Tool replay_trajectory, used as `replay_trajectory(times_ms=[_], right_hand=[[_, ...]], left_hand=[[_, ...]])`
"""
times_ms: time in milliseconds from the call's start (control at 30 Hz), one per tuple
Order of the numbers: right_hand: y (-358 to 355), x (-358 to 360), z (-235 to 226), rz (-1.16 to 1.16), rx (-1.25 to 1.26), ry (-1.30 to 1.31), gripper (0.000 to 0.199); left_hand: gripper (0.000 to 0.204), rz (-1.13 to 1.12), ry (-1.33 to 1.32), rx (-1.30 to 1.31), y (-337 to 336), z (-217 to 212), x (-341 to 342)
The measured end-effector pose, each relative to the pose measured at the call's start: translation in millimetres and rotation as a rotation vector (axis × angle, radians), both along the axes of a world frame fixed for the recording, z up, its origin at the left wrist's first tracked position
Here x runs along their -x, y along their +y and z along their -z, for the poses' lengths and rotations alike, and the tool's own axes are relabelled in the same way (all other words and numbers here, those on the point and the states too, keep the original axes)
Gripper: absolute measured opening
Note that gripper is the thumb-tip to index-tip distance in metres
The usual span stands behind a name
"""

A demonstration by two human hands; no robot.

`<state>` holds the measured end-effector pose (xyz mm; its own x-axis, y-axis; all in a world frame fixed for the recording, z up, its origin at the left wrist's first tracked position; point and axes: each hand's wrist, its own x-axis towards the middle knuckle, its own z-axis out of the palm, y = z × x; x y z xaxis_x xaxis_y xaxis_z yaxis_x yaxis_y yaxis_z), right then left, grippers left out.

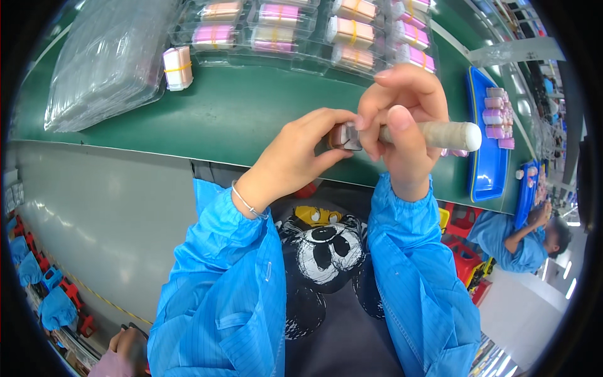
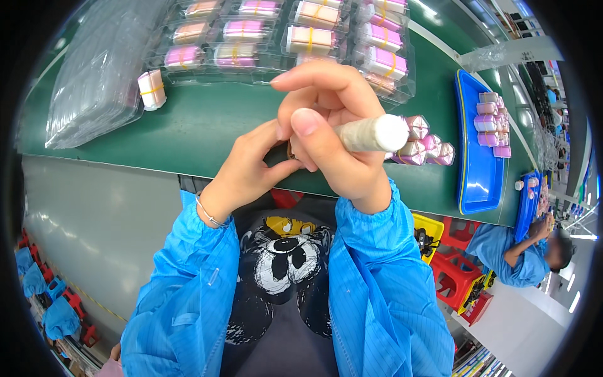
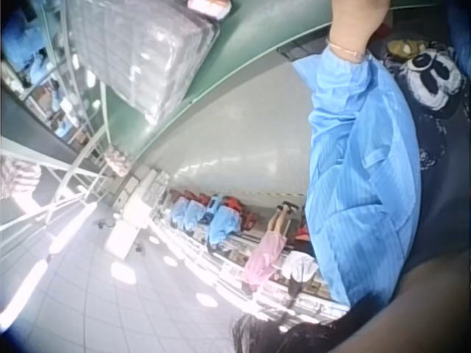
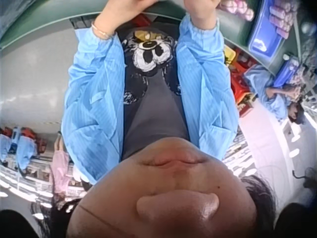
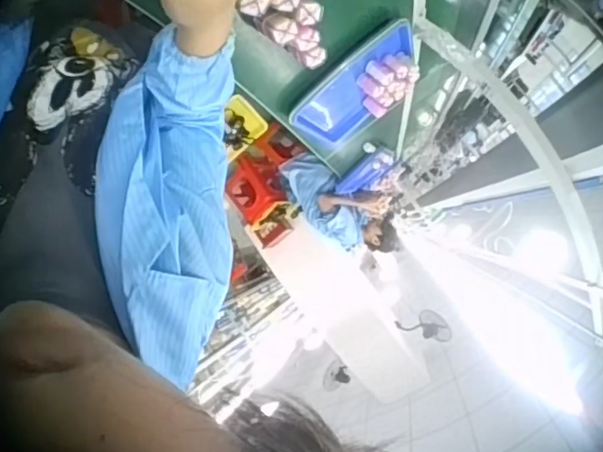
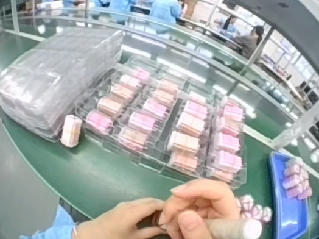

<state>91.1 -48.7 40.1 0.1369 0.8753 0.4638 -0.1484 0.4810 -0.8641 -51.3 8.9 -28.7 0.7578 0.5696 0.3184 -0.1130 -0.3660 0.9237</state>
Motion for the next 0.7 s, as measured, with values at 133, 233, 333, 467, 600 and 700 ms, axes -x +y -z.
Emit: replay_trajectory(times_ms=[133, 233, 333, 467, 600, 700], right_hand=[[-1.0, -0.4, 0.4, -0.004, 0.005, -0.003, 0.028], [0.2, -1.3, 0.5, -0.007, 0.028, -0.002, 0.027], [2.2, 3.1, -1.8, 0.028, 0.077, -0.006, 0.024], [3.2, 5.2, -2.1, 0.054, 0.083, -0.095, 0.02], [1.1, 3.2, 1.9, 0.039, 0.075, -0.065, 0.017], [1.0, 3.0, 5.4, 0.039, 0.077, -0.007, 0.014]], left_hand=[[0.043, 0.008, -0.004, 0.022, -0.1, -2.3, -0.9], [0.044, 0.011, -0.009, -0.002, -0.4, -1.6, -1.0], [0.044, 0.002, -0.005, -0.043, -0.8, 0.0, -1.3], [0.043, -0.02, -0.016, -0.068, -1.4, 2.7, -1.7], [0.037, -0.014, 0.056, 0.045, -3.0, -4.7, 0.3], [0.043, -0.017, -0.016, -0.049, -2.7, -1.7, -0.9]])
